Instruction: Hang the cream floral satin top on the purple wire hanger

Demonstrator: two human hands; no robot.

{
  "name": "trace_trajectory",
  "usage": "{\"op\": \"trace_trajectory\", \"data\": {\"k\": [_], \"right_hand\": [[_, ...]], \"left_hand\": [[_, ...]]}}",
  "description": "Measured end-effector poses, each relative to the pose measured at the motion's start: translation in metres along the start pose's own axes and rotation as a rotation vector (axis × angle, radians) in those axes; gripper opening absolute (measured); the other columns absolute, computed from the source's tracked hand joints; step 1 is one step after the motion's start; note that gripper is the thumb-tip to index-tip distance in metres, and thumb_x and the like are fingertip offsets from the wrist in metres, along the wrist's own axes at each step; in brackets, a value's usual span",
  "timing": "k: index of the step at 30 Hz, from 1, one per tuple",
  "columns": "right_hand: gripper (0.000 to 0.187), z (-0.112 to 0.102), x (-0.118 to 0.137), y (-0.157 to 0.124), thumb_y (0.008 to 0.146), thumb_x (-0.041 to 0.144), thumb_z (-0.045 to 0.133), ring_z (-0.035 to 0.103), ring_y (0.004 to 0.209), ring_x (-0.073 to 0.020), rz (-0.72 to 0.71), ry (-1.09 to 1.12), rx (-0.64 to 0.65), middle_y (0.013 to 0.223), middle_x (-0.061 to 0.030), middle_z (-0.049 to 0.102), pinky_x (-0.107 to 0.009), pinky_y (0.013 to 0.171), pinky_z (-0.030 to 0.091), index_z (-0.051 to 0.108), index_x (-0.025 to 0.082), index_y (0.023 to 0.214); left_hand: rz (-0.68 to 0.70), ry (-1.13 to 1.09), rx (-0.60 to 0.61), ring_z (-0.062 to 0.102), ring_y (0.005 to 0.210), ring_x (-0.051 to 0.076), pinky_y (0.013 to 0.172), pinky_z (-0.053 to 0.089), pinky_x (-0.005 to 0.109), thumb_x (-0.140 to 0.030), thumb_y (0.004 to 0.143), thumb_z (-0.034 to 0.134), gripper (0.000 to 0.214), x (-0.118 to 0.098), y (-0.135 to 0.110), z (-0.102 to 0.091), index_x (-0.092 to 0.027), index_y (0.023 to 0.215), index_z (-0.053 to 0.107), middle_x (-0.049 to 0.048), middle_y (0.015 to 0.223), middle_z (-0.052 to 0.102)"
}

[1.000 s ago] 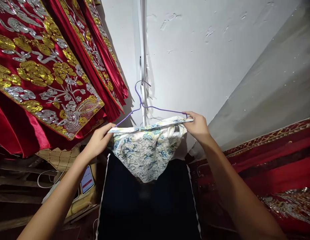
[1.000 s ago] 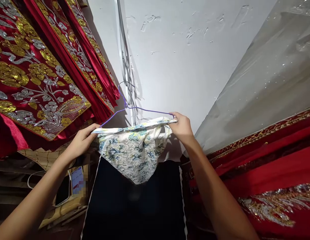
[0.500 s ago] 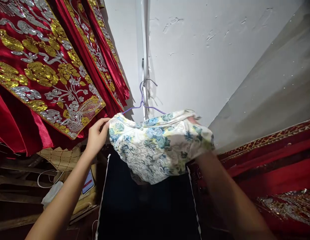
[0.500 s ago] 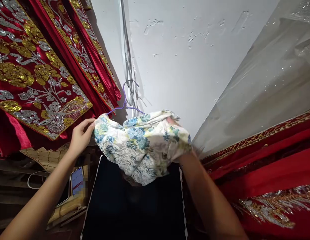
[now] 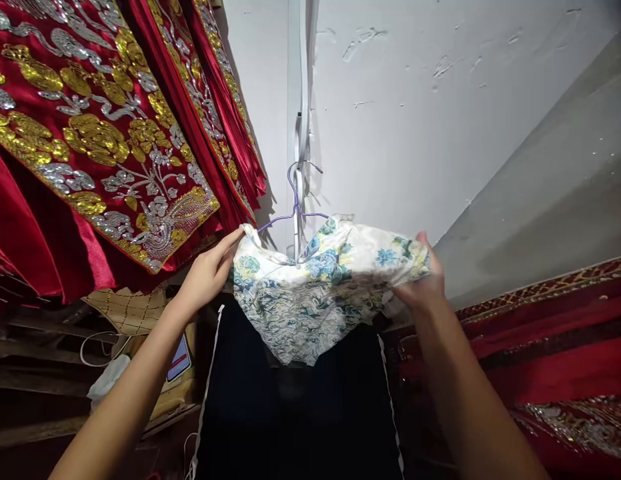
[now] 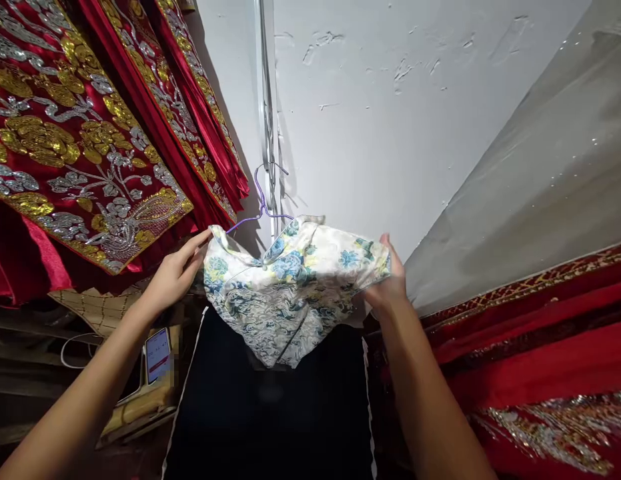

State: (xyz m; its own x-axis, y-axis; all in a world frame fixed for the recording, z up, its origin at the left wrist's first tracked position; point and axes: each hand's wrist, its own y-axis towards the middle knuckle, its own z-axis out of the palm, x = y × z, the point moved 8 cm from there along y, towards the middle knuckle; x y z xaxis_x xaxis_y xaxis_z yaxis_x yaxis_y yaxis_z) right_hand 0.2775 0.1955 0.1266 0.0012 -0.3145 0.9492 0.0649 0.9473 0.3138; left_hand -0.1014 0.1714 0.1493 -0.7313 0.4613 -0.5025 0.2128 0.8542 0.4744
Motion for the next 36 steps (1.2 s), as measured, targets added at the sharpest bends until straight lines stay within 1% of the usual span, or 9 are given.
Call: {"op": "trace_trajectory", "data": {"k": [2, 4, 7, 11, 17, 19, 26, 30, 36], "right_hand": [[0.085, -0.013, 0.01, -0.005, 0.089, 0.082, 0.02, 0.069, 0.097, -0.0361, 0.085, 0.075, -0.014, 0.1, -0.0205, 0.07, -0.046, 0.071, 0.055, 0.072, 0.016, 0.106], [0.068, -0.013, 0.027, -0.009, 0.086, 0.075, 0.042, 0.07, 0.086, -0.0352, 0.138, 0.076, 0.039, 0.093, -0.0189, 0.07, -0.046, 0.067, 0.054, 0.071, 0.017, 0.108], [0.045, 0.004, 0.057, -0.003, 0.068, 0.035, 0.07, 0.068, 0.075, -0.0282, 0.095, 0.067, 0.08, 0.09, -0.0108, 0.069, -0.04, 0.065, 0.053, 0.068, 0.022, 0.111], [0.039, 0.042, 0.08, 0.011, 0.072, 0.036, 0.061, 0.069, 0.082, -0.0259, -0.032, 0.154, 0.056, 0.092, -0.008, 0.067, -0.039, 0.07, 0.057, 0.065, 0.023, 0.109], [0.059, 0.125, 0.065, -0.046, 0.078, 0.061, 0.065, 0.071, 0.091, -0.0293, 0.169, 0.135, 0.961, 0.108, -0.0157, 0.072, -0.039, 0.073, 0.057, 0.071, 0.016, 0.116], [0.067, 0.13, 0.051, -0.061, 0.083, 0.068, 0.06, 0.071, 0.093, -0.0302, 0.224, 0.157, 1.097, 0.107, -0.0174, 0.074, -0.043, 0.08, 0.057, 0.069, 0.014, 0.122], [0.059, 0.123, -0.003, -0.014, 0.091, 0.046, 0.066, 0.042, 0.143, -0.0257, -0.11, -0.141, 0.467, 0.156, -0.0052, 0.045, -0.041, 0.118, 0.034, 0.049, 0.031, 0.146], [0.034, 0.117, -0.031, -0.012, 0.088, 0.049, 0.068, 0.066, 0.1, -0.021, 0.006, -0.068, 0.52, 0.105, -0.0045, 0.071, -0.032, 0.088, 0.052, 0.066, 0.022, 0.109], [0.044, 0.04, -0.049, -0.026, 0.075, 0.054, 0.08, 0.056, 0.051, -0.0123, 0.313, 0.189, 0.317, 0.062, 0.0014, 0.061, -0.022, 0.046, 0.041, 0.055, 0.019, 0.071]], "left_hand": [[0.015, -0.012, -0.009, 0.065, 0.112, 0.02, 0.104, 0.045, 0.031, -0.024, 0.096, 0.04, 0.059, -0.008, 0.01, -0.002, -0.026, 0.154, 0.042, 0.0046, 0.134, 0.066], [0.035, -0.039, -0.008, 0.064, 0.111, 0.021, 0.103, 0.046, 0.032, -0.02, 0.092, 0.039, 0.058, -0.017, 0.022, -0.004, -0.025, 0.149, 0.05, 0.0032, 0.131, 0.067], [0.074, -0.103, 0.0, 0.063, 0.105, 0.021, 0.096, 0.048, 0.031, -0.019, 0.088, 0.039, 0.048, -0.029, 0.042, -0.009, -0.021, 0.132, 0.061, 0.0031, 0.121, 0.068], [0.017, -0.07, -0.116, 0.055, 0.077, 0.017, 0.075, 0.045, 0.027, -0.036, 0.095, 0.047, 0.023, -0.027, 0.063, -0.022, -0.018, 0.092, 0.062, 0.0009, 0.083, 0.062], [-0.01, -0.135, -0.198, 0.056, 0.071, 0.016, 0.07, 0.043, 0.027, -0.043, 0.097, 0.054, 0.03, -0.015, 0.044, -0.019, -0.018, 0.083, 0.061, 0.0009, 0.075, 0.062], [0.026, -0.237, -0.143, 0.06, 0.077, 0.017, 0.074, 0.045, 0.028, -0.045, 0.1, 0.05, 0.034, -0.022, 0.03, -0.008, -0.018, 0.083, 0.062, 0.003, 0.079, 0.064], [0.466, -0.5, 0.18, 0.063, 0.105, 0.027, 0.097, 0.047, 0.042, -0.072, 0.097, 0.028, 0.069, -0.121, 0.0, 0.021, -0.016, 0.095, 0.068, 0.016, 0.109, 0.067], [0.519, -0.606, 0.398, 0.06, 0.119, 0.031, 0.106, 0.045, 0.046, -0.07, 0.098, 0.024, 0.071, -0.157, -0.006, 0.023, -0.016, 0.108, 0.069, 0.0194, 0.125, 0.065], [0.141, -0.639, 0.397, 0.057, 0.13, 0.03, 0.116, 0.041, 0.045, -0.036, 0.085, 0.076, 0.05, -0.091, 0.014, 0.014, -0.021, 0.131, 0.063, 0.0128, 0.138, 0.062]]}}
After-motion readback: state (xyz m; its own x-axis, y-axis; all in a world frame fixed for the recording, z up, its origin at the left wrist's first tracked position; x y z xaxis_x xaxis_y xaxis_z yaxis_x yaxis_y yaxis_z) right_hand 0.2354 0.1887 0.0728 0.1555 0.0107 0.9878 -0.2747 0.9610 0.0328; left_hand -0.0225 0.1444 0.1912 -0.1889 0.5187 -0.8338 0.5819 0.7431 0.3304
